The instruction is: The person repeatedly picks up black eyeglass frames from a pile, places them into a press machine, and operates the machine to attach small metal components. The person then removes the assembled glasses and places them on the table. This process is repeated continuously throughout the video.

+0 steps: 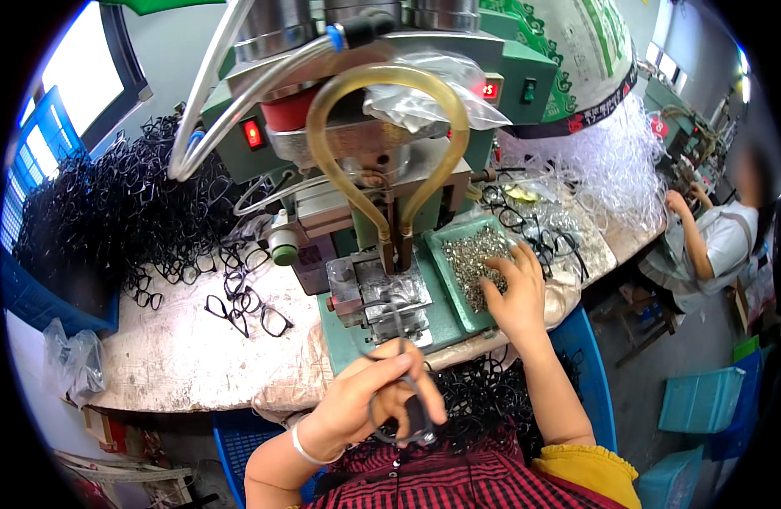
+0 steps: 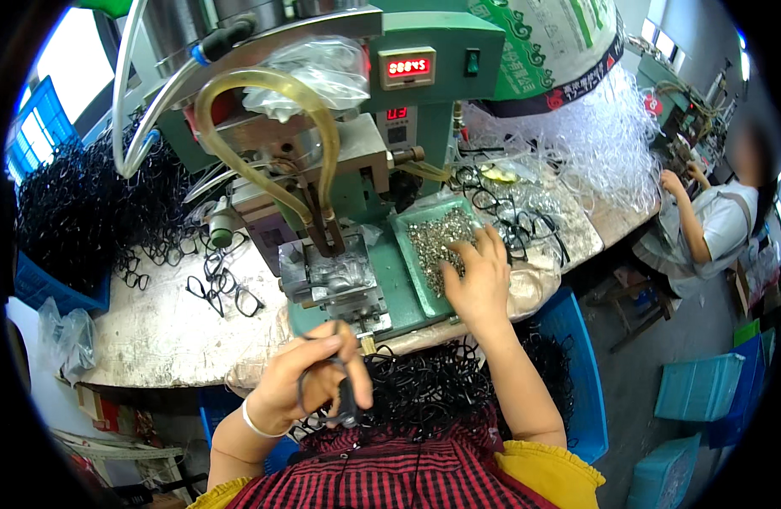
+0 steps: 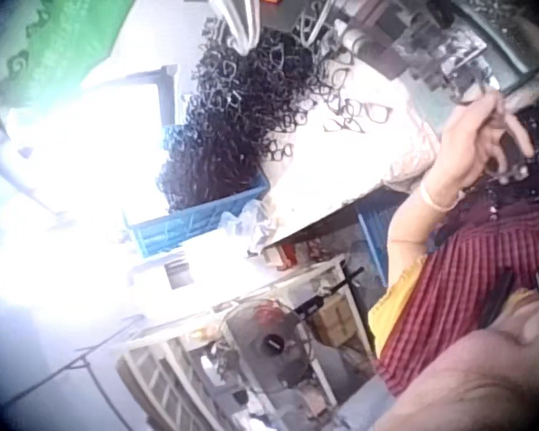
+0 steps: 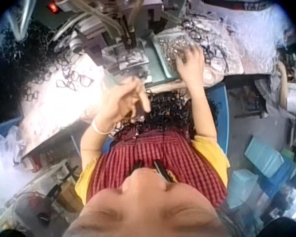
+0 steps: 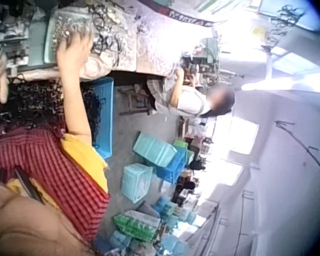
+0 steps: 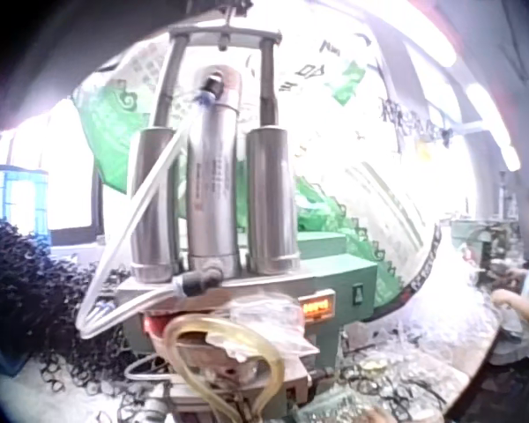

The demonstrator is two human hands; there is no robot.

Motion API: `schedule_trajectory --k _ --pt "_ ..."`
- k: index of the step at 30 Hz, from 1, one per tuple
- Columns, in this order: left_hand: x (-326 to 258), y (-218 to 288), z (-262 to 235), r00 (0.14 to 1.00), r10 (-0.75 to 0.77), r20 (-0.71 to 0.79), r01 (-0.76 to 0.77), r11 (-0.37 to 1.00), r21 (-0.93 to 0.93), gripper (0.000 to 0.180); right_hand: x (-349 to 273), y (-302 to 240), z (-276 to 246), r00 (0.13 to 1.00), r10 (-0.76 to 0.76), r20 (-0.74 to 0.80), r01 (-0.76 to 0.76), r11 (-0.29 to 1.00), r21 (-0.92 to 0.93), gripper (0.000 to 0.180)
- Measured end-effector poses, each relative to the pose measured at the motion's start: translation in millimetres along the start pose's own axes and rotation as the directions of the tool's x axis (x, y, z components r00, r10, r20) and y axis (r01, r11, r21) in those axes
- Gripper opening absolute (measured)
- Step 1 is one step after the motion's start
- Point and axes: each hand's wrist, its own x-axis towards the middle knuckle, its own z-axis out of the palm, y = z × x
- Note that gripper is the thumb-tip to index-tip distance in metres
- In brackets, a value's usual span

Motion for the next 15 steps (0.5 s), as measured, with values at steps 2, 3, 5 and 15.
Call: schedule_trajectory --k 2,3,5,15 --pt "19 -4 -3 0.995 -0.098 0.025 0.101 0.982 -0.162 0.023 -2 20 14 1.000 -0.002 -0.020 0.001 0.999 -0.043 0.020" --pt "24 -6 -5 0.995 -0.095 -0.018 0.091 0.985 -0.144 0.023 -1 26 18 0.999 -0.023 -0.034 0.024 1.000 0.008 0.018" --pt "27 -13 0 0.994 -0.052 -0.095 0.039 0.991 -0.132 0.023 4 27 19 0.996 -0.017 -0.082 0.027 0.992 0.120 0.015" --pt "31 -10 11 0.984 -0.014 -0.180 -0.009 0.992 -0.129 0.022 22 8 19 0.993 0.014 -0.115 0.013 0.974 0.228 0.008"
